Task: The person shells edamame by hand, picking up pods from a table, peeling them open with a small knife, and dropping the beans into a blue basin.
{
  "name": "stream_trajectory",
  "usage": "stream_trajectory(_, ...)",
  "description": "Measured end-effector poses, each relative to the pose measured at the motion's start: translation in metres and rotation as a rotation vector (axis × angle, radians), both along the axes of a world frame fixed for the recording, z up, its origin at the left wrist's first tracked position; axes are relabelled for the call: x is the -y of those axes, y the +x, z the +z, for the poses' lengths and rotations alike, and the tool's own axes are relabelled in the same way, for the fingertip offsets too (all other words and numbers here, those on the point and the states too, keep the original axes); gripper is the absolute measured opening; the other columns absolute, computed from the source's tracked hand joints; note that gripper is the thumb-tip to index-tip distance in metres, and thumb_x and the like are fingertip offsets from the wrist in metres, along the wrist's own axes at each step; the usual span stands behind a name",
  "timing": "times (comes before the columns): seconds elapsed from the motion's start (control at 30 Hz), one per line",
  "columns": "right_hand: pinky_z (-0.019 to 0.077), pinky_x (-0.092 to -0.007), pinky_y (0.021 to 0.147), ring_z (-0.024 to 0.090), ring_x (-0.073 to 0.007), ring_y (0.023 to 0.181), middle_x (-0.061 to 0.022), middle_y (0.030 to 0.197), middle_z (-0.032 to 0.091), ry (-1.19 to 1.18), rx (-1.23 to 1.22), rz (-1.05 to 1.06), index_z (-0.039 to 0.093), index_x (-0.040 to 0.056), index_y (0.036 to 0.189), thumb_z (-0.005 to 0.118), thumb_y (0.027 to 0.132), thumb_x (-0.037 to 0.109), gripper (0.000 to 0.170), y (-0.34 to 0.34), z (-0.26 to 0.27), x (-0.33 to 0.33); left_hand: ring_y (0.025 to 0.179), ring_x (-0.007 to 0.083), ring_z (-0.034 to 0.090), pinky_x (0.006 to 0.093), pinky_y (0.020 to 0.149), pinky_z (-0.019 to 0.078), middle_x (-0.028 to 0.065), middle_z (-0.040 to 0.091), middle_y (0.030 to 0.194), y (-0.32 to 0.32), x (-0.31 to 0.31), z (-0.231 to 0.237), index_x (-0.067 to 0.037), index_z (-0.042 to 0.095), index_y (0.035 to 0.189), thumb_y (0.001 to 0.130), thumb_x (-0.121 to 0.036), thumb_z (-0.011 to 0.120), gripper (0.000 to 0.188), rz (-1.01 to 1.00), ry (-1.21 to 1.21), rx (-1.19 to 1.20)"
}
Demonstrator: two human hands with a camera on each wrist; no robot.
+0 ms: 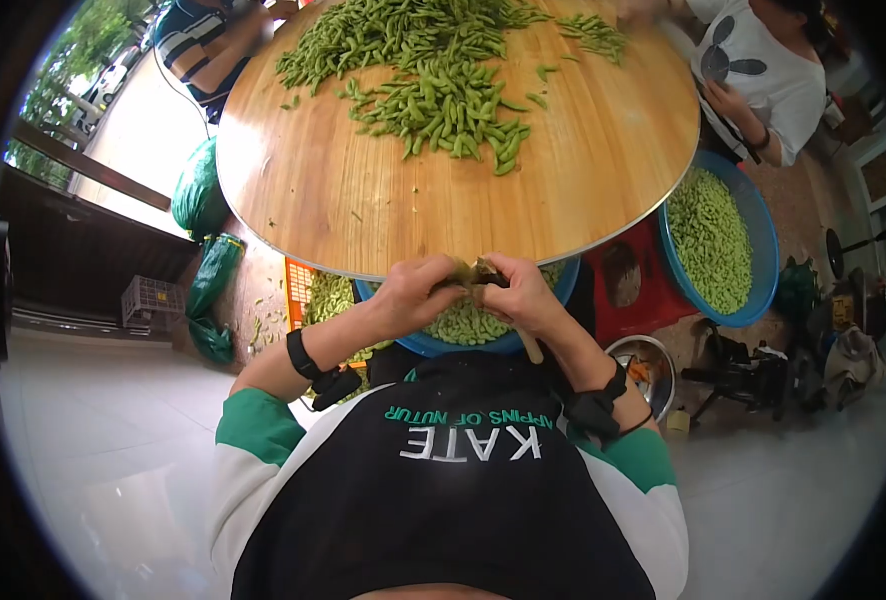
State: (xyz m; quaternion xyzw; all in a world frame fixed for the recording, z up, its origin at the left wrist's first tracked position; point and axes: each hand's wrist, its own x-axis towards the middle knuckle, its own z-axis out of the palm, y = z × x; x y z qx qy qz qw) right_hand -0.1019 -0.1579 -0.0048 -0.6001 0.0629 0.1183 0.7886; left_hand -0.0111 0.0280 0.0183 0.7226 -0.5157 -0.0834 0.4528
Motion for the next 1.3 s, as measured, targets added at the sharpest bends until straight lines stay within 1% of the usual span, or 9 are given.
stream_trajectory(0.1,0.0395,-0.0212,0.051,0.05,-0.0061,0.057,0.0007,0.067,0.053,-0.272,0.133,0.013,0.059,0.0008,0.09,0.06,0.08,0.005,0.011,0.002,0.0,-0.001,0.067,0.0395,0.058,0.0448,0.057,0.0453,0.0189,0.057,0.072,0.003,-0.014,0.011,-0.002,0.054,0.086,0.082,-0.009,0.062,0.012,0.023,0.011,-0.091)
stream_trajectory(0.23,0.0429,-0.022,0.057,0.053,-0.0061,0.063,0.0003,0.071,0.055,-0.319,0.142,0.068,0.061,0.0003,0.092,0.061,0.082,0.007,0.012,-0.007,0.003,0.002,0.071,0.0389,0.058,0.0456,0.063,0.0466,0.0184,0.059,0.074,0.025,-0.076,0.038,-0.002,0.059,0.086,0.083,-0.022,0.064,0.02,0.02,0.697,0.085)
stream_trajectory(0.33,0.0352,-0.02,0.045,0.049,-0.0042,0.053,-0.0001,0.07,0.057,-0.218,0.163,0.052,0.061,-0.0008,0.098,0.059,0.085,0.003,0.014,-0.011,-0.004,-0.005,0.079,0.0368,0.059,0.0447,0.069,0.0468,0.0173,0.06,0.08,0.031,-0.092,0.05,-0.004,0.062,0.089,0.084,-0.023,0.063,0.02,0.092,0.718,0.524)
stream_trajectory(0.5,0.038,-0.0223,0.047,0.047,-0.0069,0.051,-0.0024,0.072,0.055,-0.02,0.014,0.017,0.059,-0.0007,0.096,0.058,0.09,0.013,0.015,-0.006,0.005,-0.004,0.081,0.0367,0.057,0.0444,0.072,0.0454,0.018,0.059,0.083,0.092,-0.024,0.026,0.0,0.062,0.093,0.086,-0.02,0.061,0.021,0.371,0.213,0.246)
stream_trajectory(0.7,0.0343,-0.0202,0.043,0.042,-0.0081,0.05,-0.0058,0.075,0.054,0.548,-0.179,-0.132,0.053,0.0009,0.109,0.049,0.096,0.017,0.021,-0.013,0.001,-0.009,0.089,0.0398,0.059,0.0451,0.077,0.047,0.0222,0.06,0.088,0.174,0.027,-0.024,0.001,0.06,0.09,0.081,-0.015,0.059,0.019,0.652,0.364,0.366)
stream_trajectory(0.9,0.0338,-0.0213,0.042,0.039,-0.0095,0.052,-0.0075,0.077,0.051,0.574,-0.186,-0.091,0.049,-0.0005,0.115,0.043,0.098,0.017,0.026,-0.015,-0.007,-0.026,0.082,0.0406,0.06,0.0448,0.073,0.0477,0.0229,0.063,0.08,0.165,0.013,-0.026,0.004,0.06,0.083,0.073,-0.013,0.062,0.019,0.652,0.348,0.049)
stream_trajectory(1.0,0.0338,-0.0202,0.042,0.04,-0.0089,0.053,-0.006,0.079,0.053,0.524,-0.109,-0.098,0.049,0.0014,0.118,0.045,0.097,0.015,0.026,-0.006,-0.008,-0.022,0.061,0.0219,0.062,0.0338,0.055,0.0482,0.0138,0.063,0.071,0.134,0.001,-0.016,0.002,0.06,0.082,0.077,-0.006,0.065,0.011,0.587,0.223,-0.13)
stream_trajectory(1.07,0.0342,-0.0199,0.042,0.041,-0.0088,0.053,-0.0059,0.08,0.053,0.503,-0.064,-0.132,0.048,0.0022,0.121,0.044,0.097,0.015,0.027,0.003,-0.005,-0.019,0.056,0.0123,0.059,0.0244,0.048,0.0456,0.0082,0.063,0.071,0.106,0.001,-0.004,0.0,0.059,0.085,0.08,-0.001,0.065,0.008,0.333,-0.087,-0.852)
stream_trajectory(1.3,0.0345,-0.0192,0.043,0.042,-0.0089,0.057,-0.0066,0.085,0.052,0.44,0.073,-0.225,0.042,0.0042,0.129,0.043,0.099,0.015,0.033,0.013,0.01,-0.018,0.057,0.0105,0.057,0.0214,0.047,0.0432,0.0065,0.063,0.073,0.044,0.014,0.007,0.001,0.061,0.089,0.079,0.002,0.065,0.011,0.083,-0.142,-1.118)
